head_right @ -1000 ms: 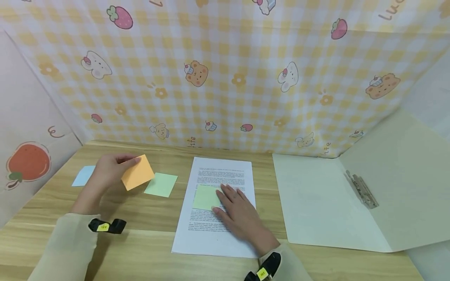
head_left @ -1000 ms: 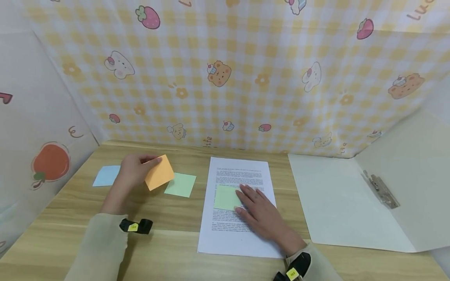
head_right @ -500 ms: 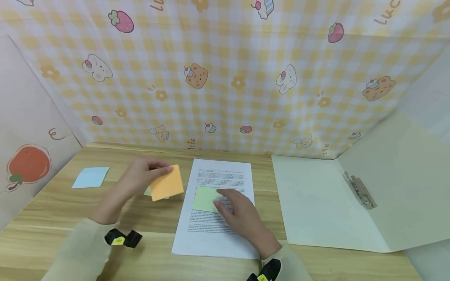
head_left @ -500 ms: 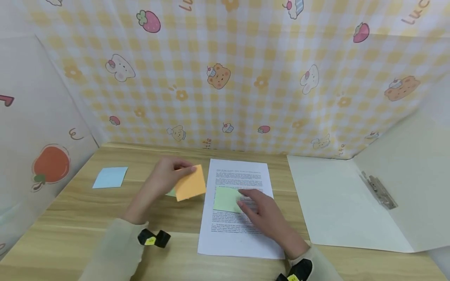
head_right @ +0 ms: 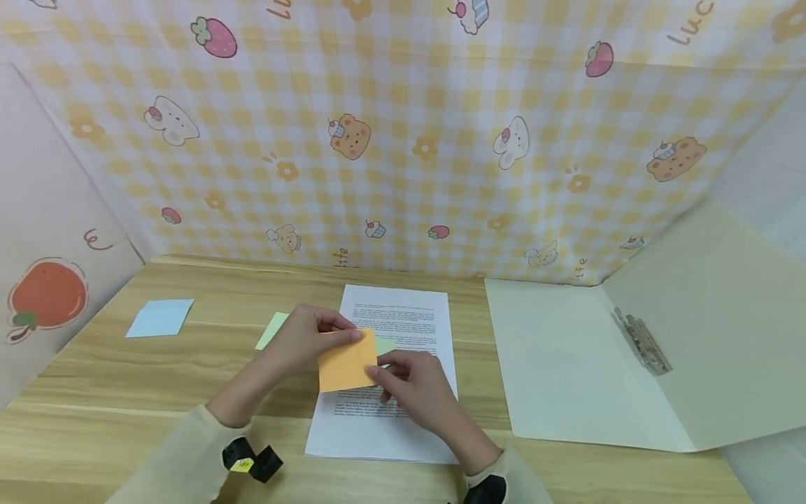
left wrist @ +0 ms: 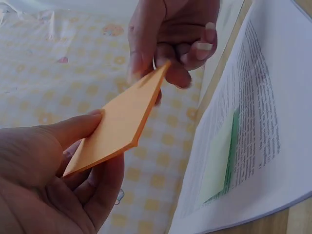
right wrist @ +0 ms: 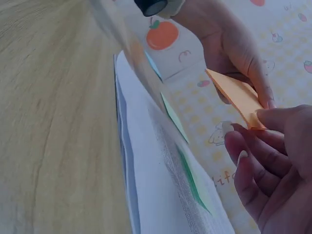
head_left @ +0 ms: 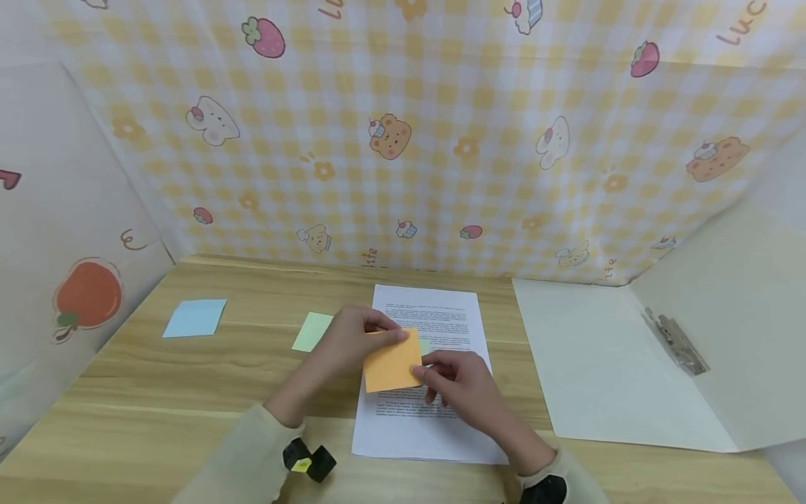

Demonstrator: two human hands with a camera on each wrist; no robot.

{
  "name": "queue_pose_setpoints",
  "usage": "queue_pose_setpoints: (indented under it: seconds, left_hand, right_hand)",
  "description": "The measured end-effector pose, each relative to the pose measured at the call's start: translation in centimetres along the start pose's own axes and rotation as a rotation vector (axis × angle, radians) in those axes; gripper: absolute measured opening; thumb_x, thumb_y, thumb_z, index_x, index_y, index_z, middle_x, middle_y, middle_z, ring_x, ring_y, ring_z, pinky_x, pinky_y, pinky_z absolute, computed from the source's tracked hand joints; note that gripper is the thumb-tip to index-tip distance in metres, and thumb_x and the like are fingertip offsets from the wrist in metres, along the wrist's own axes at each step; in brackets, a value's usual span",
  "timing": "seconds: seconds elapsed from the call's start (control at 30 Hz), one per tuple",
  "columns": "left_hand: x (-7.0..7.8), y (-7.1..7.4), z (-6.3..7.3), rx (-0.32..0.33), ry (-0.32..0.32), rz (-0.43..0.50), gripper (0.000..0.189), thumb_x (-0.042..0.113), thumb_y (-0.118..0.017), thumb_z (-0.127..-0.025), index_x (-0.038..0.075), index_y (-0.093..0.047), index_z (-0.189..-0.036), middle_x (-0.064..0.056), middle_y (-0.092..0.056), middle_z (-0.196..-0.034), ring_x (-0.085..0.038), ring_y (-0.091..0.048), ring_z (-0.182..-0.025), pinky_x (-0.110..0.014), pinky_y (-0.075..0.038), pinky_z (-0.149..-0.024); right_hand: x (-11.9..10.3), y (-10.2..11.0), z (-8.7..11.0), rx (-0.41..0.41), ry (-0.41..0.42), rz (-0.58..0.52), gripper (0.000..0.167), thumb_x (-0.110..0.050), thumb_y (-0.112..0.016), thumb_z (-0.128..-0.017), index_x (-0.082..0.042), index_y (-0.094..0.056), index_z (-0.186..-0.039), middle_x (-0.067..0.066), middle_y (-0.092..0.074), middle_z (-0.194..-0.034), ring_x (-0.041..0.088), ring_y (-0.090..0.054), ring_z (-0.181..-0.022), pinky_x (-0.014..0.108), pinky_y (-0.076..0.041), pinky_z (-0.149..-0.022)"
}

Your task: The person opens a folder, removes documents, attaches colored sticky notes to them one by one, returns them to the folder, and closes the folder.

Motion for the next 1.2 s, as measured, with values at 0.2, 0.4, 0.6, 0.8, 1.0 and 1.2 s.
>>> queue_pose_setpoints:
  seconds: [0.2,0.4,0.6,0.8,1.0,1.2]
  left_hand:
    - [-0.1,-0.1,0.0,-0.070,0.030,0.051,0.018,0.027,-0.076,-0.091,0.010,-0.076,-0.091,0.000,-0.074,-0.080,-0.012,-0.060,-0.067,-0.028,-0.052,-0.064]
    - [-0.5,-0.2,0.1,-0.246,0.052,0.186,0.038,0.038,-0.056,-0.103,0.001,-0.068,-0.105,-0.004,-0.070,-0.075,-0.014,-0.066,-0.064,-0.036,-0.060,-0.063]
    - [-0.9,-1.3,0.4,-0.681,0.118,0.716,0.074,0.057,-0.018,-0.108,-0.003,-0.040,-0.145,-0.009,-0.071,-0.106,-0.021,-0.074,-0.092,-0.036,-0.062,-0.084]
    - [-1.1,-1.8,0.7,-0.898,0.114,1.019,0.061,0.048,-0.018,-0.110,0.004,-0.028,-0.151,-0.013,-0.065,-0.126,-0.025,-0.070,-0.107,-0.038,-0.055,-0.096]
    - [-1.1,-2.4,0.7,-0.837,0.097,1.031,0.059,0.046,-0.016,-0.111,0.007,-0.018,-0.156,-0.011,-0.055,-0.131,-0.024,-0.064,-0.114,-0.039,-0.053,-0.098]
    - [-1.1,-3.1,0.8,-0.759,0.043,0.998,0.057,0.047,-0.013,-0.110,0.009,-0.024,-0.151,-0.012,-0.054,-0.130,-0.023,-0.066,-0.111,-0.034,-0.055,-0.096]
  right_hand:
    - [0.3,0.5,-0.3,0.048,-0.045,-0.057,0.023,-0.026,-0.071,-0.095,-0.004,-0.074,-0.099,0.017,-0.074,-0.080,0.021,-0.068,-0.064,0.025,-0.052,-0.052]
    - [0.2,1.2,-0.4,0.157,-0.037,-0.090,0.021,-0.023,-0.071,-0.095,-0.003,-0.075,-0.102,0.012,-0.073,-0.081,0.015,-0.068,-0.066,0.025,-0.056,-0.056]
    - [0.0,1.9,-0.3,0.182,-0.005,-0.065,0.021,-0.024,-0.070,-0.097,-0.007,-0.077,-0.105,0.010,-0.071,-0.082,0.012,-0.063,-0.067,0.025,-0.055,-0.059]
    - [-0.5,2.1,0.1,0.270,0.104,0.129,0.015,-0.024,-0.072,-0.094,-0.016,-0.080,-0.105,-0.002,-0.074,-0.089,0.010,-0.060,-0.075,0.021,-0.051,-0.065]
    - [-1.4,1.4,0.6,0.391,0.401,0.464,0.039,-0.026,-0.084,-0.084,-0.015,-0.074,-0.120,0.001,-0.068,-0.114,0.018,-0.062,-0.106,0.035,-0.056,-0.083]
    - [-1.9,0.4,0.9,0.414,0.534,0.639,0.078,-0.042,-0.094,-0.066,-0.010,-0.066,-0.132,0.007,-0.067,-0.130,0.026,-0.061,-0.120,0.045,-0.053,-0.094]
Point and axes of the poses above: each hand's wrist, its own z-axis away from the middle knuckle, its own y-axis out of the back of the hand, x = y × z, the point moved 1 cm from there along -z, towards the middle knuckle
